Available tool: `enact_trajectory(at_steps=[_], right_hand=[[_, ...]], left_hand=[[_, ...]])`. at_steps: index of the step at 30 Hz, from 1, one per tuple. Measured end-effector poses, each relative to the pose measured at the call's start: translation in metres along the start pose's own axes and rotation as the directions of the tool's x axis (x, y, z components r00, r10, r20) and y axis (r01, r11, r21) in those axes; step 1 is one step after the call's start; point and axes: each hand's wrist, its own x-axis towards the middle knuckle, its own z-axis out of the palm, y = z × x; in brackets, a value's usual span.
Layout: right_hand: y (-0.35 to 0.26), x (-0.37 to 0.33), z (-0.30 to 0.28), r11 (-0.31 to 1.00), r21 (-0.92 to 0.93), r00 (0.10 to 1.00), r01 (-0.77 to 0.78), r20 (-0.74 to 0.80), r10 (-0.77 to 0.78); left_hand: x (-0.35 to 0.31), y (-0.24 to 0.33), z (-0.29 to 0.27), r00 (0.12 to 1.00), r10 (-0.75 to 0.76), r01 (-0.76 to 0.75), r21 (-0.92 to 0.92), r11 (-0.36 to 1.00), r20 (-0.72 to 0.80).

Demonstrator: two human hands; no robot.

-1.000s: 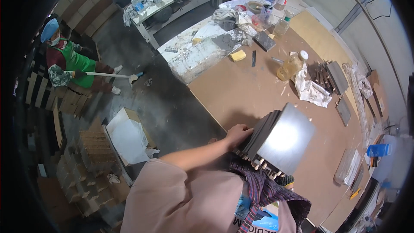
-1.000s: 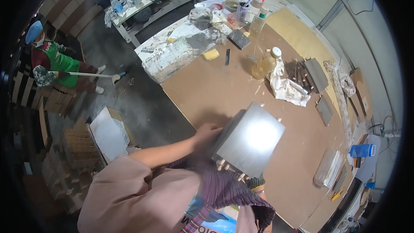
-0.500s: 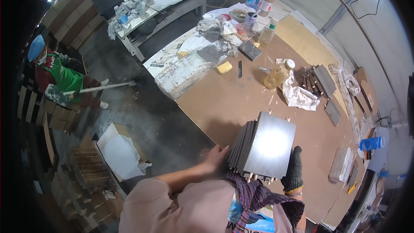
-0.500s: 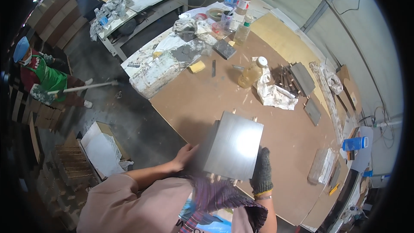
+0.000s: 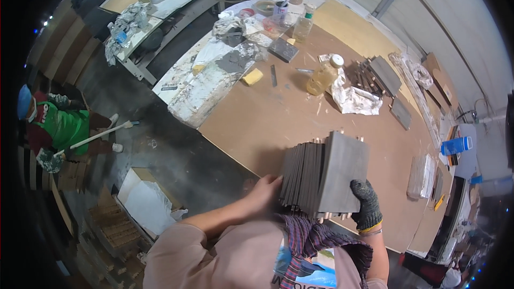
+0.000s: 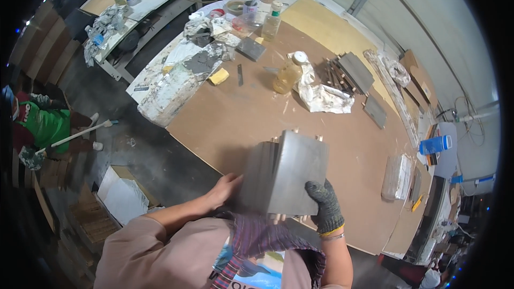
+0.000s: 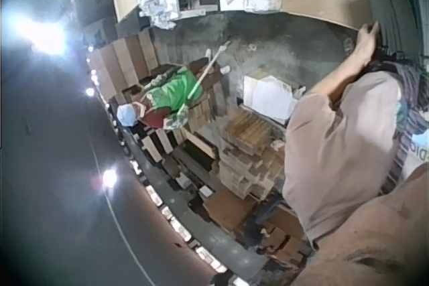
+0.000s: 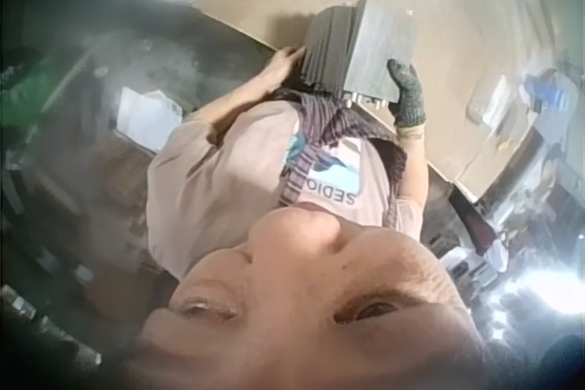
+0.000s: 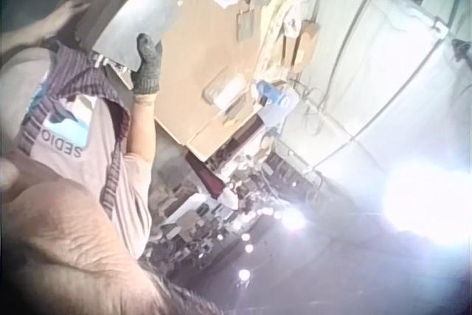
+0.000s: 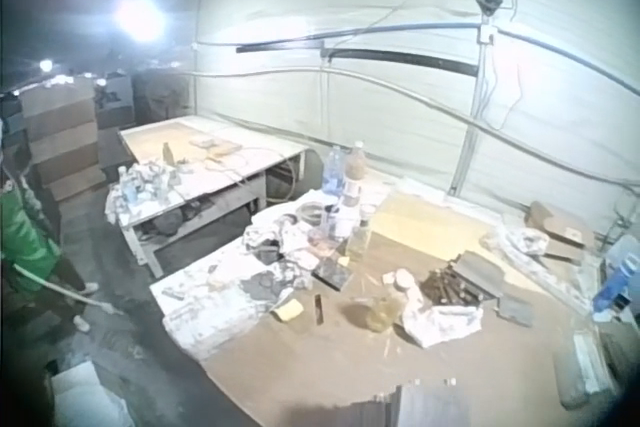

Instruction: The person applies a liquid from a bottle to a cloth and then uses the cloth to wipe a stack of thin wooden panels held together in a grooved block.

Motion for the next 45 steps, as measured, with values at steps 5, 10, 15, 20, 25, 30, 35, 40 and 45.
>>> enact_trajectory(at_steps=[5, 10, 15, 20, 25, 30, 35, 40, 45], right_hand=[[0.024, -0.007, -0.062, 0.999, 0.036, 0.989, 0.028, -0.149, -0.022], [0.092, -0.004, -0.127, 0.951, -0.083, 0.929, 0.298, -0.203, -0.309], [0.127, 0.003, -0.125, 0.730, 0.649, 0.964, 0.211, -0.262, -0.046], [0.156, 0.011, -0.120, 0.956, 0.227, 0.981, 0.184, -0.096, -0.166], [0.172, 0.049, -0.093, 0.864, 0.500, 0.990, 0.053, 0.089, -0.112], [0.170, 0.047, -0.087, 0.995, 0.080, 0.997, 0.054, 0.056, -0.058], [0.140, 0.044, -0.072, 0.973, 0.115, 0.980, -0.201, 0.021, 0.200], [0.148, 0.040, -0.080, 0.854, -0.445, 0.954, 0.271, 0.246, -0.175], [0.065, -0.013, -0.094, 0.608, -0.536, 0.808, 0.586, 0.448, -0.384]], left_hand=[[0.037, -0.009, 0.007, 0.995, 0.019, -0.018, -0.014, 1.000, 0.096], [0.044, 0.044, 0.035, 0.976, 0.100, -0.093, -0.043, 0.995, 0.195], [0.083, 0.104, 0.068, 0.910, 0.233, -0.363, 0.385, 0.849, 0.343], [0.128, 0.170, 0.111, 0.842, 0.152, -0.492, 0.624, 0.608, 0.517], [0.191, 0.208, 0.159, 0.778, 0.109, -0.629, 0.763, 0.151, 0.619], [0.199, 0.225, 0.199, 0.757, 0.037, -0.640, 0.751, -0.163, 0.653], [0.193, 0.212, 0.187, 0.715, 0.220, -0.625, 0.748, -0.224, 0.664], [0.190, 0.192, 0.167, 0.638, 0.395, -0.605, 0.748, -0.273, 0.661], [0.192, 0.186, 0.157, 0.593, 0.456, -0.662, 0.724, -0.191, 0.663]])
